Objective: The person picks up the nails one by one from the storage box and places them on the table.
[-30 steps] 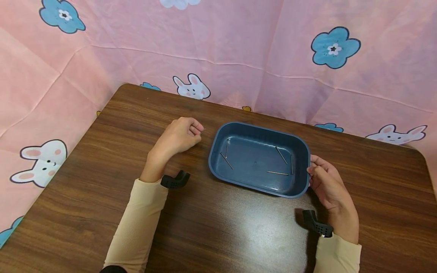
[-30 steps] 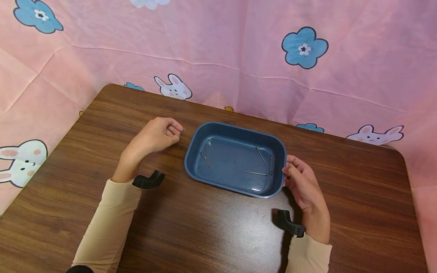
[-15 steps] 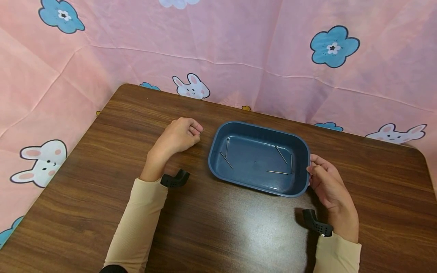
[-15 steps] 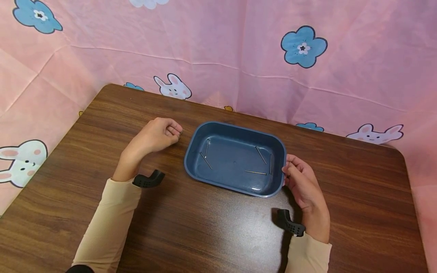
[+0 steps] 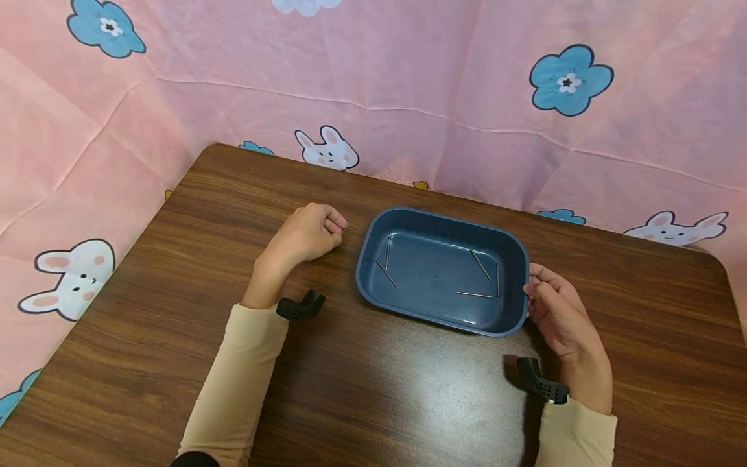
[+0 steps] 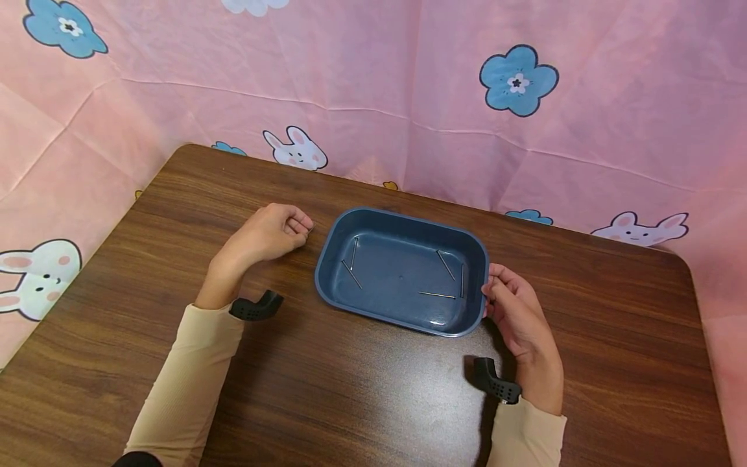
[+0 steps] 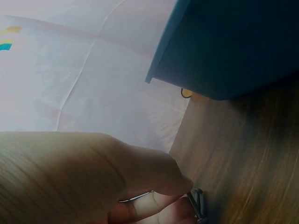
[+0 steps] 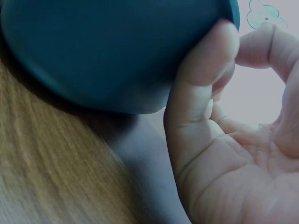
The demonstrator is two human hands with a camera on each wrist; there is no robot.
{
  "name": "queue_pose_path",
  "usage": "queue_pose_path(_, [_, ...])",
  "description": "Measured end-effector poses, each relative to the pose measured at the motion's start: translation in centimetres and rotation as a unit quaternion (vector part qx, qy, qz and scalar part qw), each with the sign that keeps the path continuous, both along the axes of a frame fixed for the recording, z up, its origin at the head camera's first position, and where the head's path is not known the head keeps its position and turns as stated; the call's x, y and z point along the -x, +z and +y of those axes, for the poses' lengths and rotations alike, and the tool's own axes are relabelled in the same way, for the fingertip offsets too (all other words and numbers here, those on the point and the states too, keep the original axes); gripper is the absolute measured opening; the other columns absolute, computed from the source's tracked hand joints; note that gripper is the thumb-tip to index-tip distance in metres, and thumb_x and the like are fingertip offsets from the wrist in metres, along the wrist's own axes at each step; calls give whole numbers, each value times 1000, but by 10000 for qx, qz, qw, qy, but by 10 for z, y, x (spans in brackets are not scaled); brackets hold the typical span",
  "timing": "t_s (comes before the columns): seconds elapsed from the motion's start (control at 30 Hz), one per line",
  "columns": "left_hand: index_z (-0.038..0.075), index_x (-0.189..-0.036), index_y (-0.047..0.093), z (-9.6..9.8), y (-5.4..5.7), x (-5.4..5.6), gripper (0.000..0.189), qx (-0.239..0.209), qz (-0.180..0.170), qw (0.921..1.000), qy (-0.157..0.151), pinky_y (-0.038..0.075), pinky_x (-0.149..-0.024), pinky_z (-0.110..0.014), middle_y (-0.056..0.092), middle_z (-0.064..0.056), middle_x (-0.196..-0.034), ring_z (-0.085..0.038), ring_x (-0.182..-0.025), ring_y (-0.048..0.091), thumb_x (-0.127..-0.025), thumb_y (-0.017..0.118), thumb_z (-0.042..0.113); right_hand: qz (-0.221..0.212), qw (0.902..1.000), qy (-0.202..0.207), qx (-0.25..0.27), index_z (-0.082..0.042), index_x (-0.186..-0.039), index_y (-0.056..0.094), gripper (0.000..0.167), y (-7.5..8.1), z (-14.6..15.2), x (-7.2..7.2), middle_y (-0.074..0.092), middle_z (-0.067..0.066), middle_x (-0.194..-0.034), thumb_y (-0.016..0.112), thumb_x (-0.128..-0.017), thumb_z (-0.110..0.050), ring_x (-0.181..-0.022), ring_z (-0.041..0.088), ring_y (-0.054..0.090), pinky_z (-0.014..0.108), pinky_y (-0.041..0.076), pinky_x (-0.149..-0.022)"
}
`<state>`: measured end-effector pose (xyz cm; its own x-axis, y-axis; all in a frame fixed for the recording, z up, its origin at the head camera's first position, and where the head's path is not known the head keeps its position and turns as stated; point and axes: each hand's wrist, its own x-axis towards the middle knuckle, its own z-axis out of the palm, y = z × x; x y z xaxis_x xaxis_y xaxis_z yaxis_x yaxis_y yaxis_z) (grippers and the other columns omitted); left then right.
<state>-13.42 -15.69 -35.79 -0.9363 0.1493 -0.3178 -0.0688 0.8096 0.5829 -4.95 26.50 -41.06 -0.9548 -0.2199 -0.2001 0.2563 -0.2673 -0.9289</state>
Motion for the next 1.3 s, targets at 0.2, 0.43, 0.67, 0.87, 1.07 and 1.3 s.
queue_pose_path(0.2, [6,-118,73,0,-1,0,25,13,-48,10000,8,52,-103,-48,75,-15,-112,-31,-108,67,-96,62,7,-56,10000,6,-34,-12,-113,66,35,0,1,0,69,-7,-89,37,-104,5,-71,5,63,19,53,-62])
queue_pose_path(0.43, [5,-118,74,-1,-2,0,25,-4,-45,10000,-3,52,-103,-47,75,-15,-112,-30,-108,67,-96,62,6,-11,10000,40,-4,-13,-113,67,35,0,2,0,69,-7,-88,37,-104,5,-70,5,63,18,52,-61])
queue_pose_path(0.67, [6,-117,75,-1,-5,1,24,113,-58,9999,-33,53,-100,-45,76,-14,-110,-29,-106,69,-96,63,6,6,10000,12,42,-12,-113,66,36,1,0,0,69,-6,-89,36,-103,6,-71,5,63,18,53,-61])
queue_pose_path(0.87, [7,-117,75,-1,-5,1,24,196,-60,9998,-57,53,-99,-45,76,-13,-110,-29,-106,69,-96,64,6,-66,10000,-64,16,-10,-115,66,36,2,-1,1,70,-5,-91,37,-102,7,-72,6,64,19,55,-61])
queue_pose_path(1.07, [7,-117,75,0,-5,1,24,240,-75,9997,-77,53,-101,-45,76,-13,-111,-28,-107,69,-96,64,6,-31,10000,-36,67,-10,-115,66,36,1,0,1,71,-5,-90,37,-103,6,-72,5,65,19,55,-61])
queue_pose_path(1.3, [8,-116,75,0,-5,0,24,259,-11,9996,-92,53,-100,-45,77,-12,-110,-28,-106,69,-96,63,5,-8,9999,12,123,-10,-114,67,36,1,0,0,71,-5,-89,36,-104,7,-70,5,66,18,55,-61])
